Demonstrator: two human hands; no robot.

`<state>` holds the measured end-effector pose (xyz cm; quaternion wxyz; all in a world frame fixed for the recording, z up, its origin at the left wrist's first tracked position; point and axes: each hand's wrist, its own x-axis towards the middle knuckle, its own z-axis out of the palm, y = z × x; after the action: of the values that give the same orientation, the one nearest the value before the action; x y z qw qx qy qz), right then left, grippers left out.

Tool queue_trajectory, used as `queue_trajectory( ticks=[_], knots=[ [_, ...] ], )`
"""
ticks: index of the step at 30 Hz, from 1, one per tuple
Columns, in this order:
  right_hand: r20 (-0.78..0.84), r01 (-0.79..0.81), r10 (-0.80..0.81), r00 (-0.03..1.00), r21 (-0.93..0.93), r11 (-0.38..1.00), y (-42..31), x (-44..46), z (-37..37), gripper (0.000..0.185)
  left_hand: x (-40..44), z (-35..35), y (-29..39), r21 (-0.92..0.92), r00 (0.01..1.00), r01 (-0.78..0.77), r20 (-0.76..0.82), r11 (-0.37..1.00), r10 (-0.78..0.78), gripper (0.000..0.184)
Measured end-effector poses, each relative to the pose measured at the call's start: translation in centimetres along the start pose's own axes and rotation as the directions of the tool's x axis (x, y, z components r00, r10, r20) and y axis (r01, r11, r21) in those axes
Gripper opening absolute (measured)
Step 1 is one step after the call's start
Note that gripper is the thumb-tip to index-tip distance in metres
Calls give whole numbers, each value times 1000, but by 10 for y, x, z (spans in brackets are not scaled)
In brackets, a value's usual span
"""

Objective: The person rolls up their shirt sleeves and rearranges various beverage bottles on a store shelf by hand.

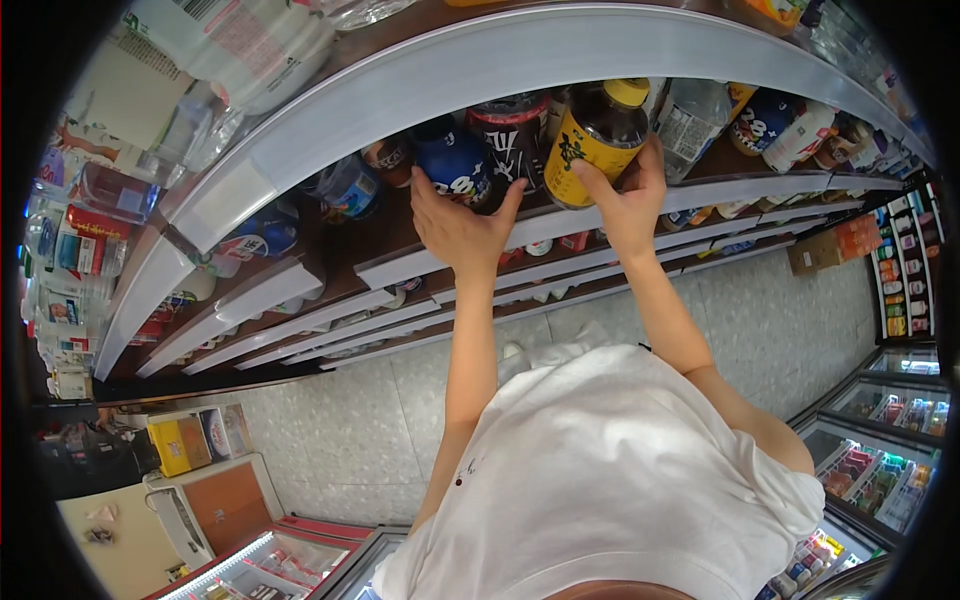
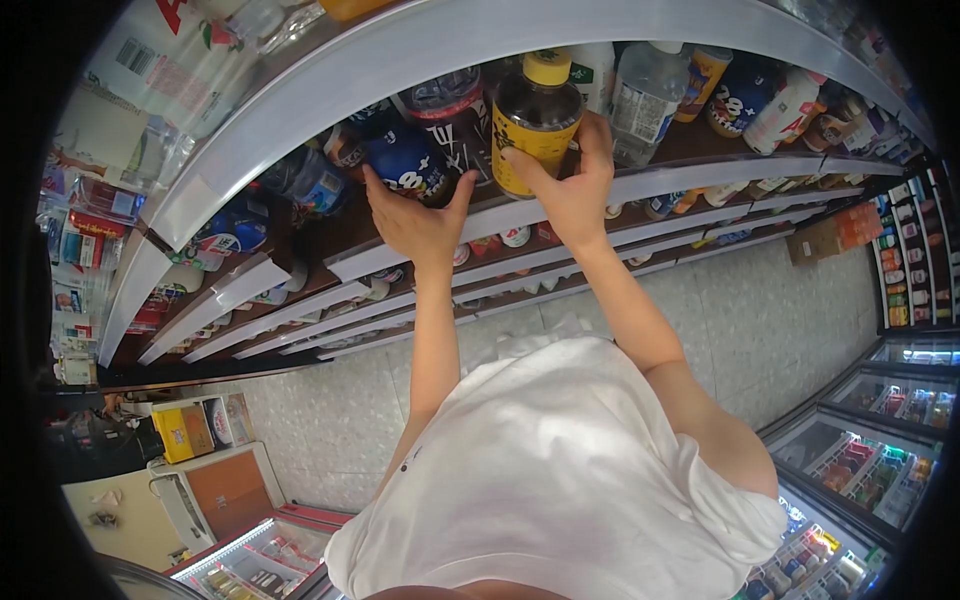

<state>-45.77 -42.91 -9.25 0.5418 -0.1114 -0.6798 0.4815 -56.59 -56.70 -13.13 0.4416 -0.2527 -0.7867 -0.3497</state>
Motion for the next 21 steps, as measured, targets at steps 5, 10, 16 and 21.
queue_trajectory(
  ticks=[5,10,16,21],
  knots=[
    [25,49,-46,999,-121,991,10,-7,-7,61,0,1,0,35,1000,-23,-14,999,23,118],
    [53,81,-74,996,-141,987,10,-4,-7,66,0,0,0,37,1000,-19,-9,999,19,118],
    [101,179,-162,982,-179,968,7,2,-4,72,-1,0,-1,21,1000,-14,-12,1000,14,118],
    [224,73,-37,974,-154,985,-5,8,-10,69,-1,0,0,18,1000,-13,-10,1000,13,117]
  ],
)
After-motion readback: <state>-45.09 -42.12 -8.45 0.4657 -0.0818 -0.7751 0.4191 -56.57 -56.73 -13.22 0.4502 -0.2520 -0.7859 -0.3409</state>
